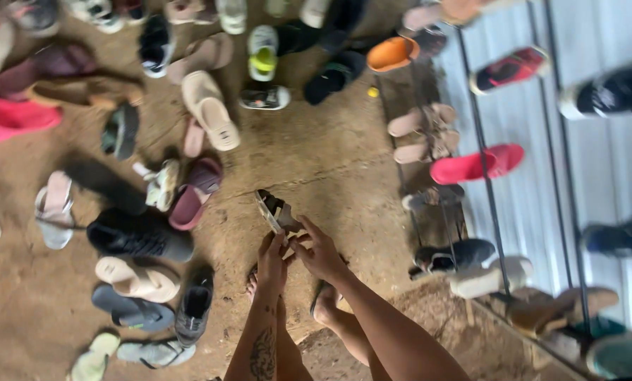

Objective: Picking up various shoes and sandals from the floor and placing them onto a multi-tier wire shoe rack.

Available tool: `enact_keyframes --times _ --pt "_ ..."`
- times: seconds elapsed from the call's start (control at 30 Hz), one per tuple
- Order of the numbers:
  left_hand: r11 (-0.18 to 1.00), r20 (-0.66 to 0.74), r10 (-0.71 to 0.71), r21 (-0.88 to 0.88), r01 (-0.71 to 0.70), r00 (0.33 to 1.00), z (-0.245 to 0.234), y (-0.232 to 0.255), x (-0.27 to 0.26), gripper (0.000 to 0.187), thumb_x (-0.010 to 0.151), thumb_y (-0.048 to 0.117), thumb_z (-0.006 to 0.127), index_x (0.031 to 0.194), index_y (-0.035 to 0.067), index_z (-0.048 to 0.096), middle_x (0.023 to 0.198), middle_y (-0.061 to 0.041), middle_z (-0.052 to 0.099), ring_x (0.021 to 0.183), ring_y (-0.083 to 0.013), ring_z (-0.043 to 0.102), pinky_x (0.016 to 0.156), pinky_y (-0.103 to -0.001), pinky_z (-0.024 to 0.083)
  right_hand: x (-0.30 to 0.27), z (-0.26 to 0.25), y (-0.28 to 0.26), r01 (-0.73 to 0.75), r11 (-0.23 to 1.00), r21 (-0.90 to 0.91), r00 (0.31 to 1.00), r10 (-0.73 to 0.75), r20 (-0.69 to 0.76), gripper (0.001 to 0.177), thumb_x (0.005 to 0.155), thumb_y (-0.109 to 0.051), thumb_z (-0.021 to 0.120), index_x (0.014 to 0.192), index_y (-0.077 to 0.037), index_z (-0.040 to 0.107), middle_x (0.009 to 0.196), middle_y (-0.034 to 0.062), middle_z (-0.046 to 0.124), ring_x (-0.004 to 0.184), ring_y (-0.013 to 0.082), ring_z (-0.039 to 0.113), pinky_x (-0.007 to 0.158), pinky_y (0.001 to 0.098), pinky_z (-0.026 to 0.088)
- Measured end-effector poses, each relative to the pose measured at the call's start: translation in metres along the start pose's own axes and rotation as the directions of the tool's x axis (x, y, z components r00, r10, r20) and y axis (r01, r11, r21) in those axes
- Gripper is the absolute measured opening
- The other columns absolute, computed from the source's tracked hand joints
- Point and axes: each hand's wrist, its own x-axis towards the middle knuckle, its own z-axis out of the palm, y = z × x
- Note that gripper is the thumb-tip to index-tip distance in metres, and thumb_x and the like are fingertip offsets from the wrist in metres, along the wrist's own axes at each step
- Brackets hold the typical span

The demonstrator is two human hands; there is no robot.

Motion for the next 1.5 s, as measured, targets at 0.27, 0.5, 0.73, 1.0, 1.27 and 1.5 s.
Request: enact_keyframes --times 0.27,0.5,0.73,1.0,1.27,1.5 --pt "0.964 0.059 -0.092 0.256 0.074 0.994 0.051 0.016 -0.027 0.043 0.101 0.03 0.059 0.136 0.006 0.057 0.103 -0.005 0.06 0.102 -0.0181 0.065 0.085 -0.041 0.059 -0.026 -0.023 0.008 -0.085 0.988 0.132 0.977 0.109 -0.182 0.058 0.098 -0.017 0.067 0.149 -0.003 0.046 0.128 0.0181 0.07 0.109 0.024 0.074 0.087 0.0369 0.063" --pt "0.927 0.231 -0.134 0.372 0.039 0.964 0.097 0.04 -0.071 0.051 0.097 0.036 0.059 0.138 0.005 0.057 0.117 -0.01 0.064 0.109 -0.0228 0.064 0.093 -0.042 0.056 -0.069 -0.064 -0.037 0.015 0.993 0.121 0.922 0.033 -0.387 0.033 0.102 -0.01 0.061 0.133 0.0 0.056 0.12 0.0139 0.069 0.107 0.0225 0.073 0.084 0.034 0.063" --pt "0.908 0.461 -0.149 0.414 -0.064 0.875 0.19 0.073 -0.131 0.048 0.1 0.037 0.056 0.135 0.004 0.061 0.12 -0.007 0.069 0.112 -0.0207 0.064 0.087 -0.04 0.054 -0.118 -0.143 -0.125 0.294 0.897 0.331 0.819 -0.058 -0.571 0.032 0.098 -0.003 0.064 0.129 0.002 0.06 0.107 0.0099 0.072 0.095 0.015 0.071 0.079 0.029 0.06" --pt "0.871 0.586 -0.146 0.458 -0.178 0.797 0.292 0.121 -0.215 0.061 0.094 0.05 0.054 0.141 0.01 0.056 0.134 -0.008 0.065 0.117 -0.0268 0.066 0.091 -0.044 0.054 -0.183 -0.254 -0.215 0.525 0.849 0.061 0.454 -0.218 -0.864 0.026 0.095 0.002 0.07 0.121 0.004 0.066 0.102 0.0087 0.072 0.088 0.0117 0.068 0.075 0.0261 0.057" --pt "0.861 0.624 -0.106 0.447 -0.242 0.775 0.333 0.144 -0.274 0.056 0.097 0.046 0.051 0.136 0.007 0.057 0.127 -0.012 0.065 0.113 -0.0287 0.066 0.088 -0.044 0.053 -0.282 -0.353 -0.299 0.436 0.871 -0.225 0.139 -0.312 -0.94 0.032 0.087 -0.007 0.081 0.113 0.001 0.063 0.1 0.0099 0.075 0.088 0.0162 0.074 0.077 0.0286 0.062" --pt "0.844 0.669 -0.108 0.453 -0.287 0.736 0.353 0.153 -0.282 0.05 0.096 0.042 0.057 0.131 0.006 0.06 0.122 -0.011 0.065 0.107 -0.0272 0.069 0.084 -0.041 0.053 -0.36 -0.382 -0.339 0.162 0.906 -0.39 0.008 -0.397 -0.918 0.038 0.083 -0.013 0.089 0.104 -0.003 0.059 0.093 0.0116 0.073 0.08 0.0239 0.074 0.071 0.0354 0.059"
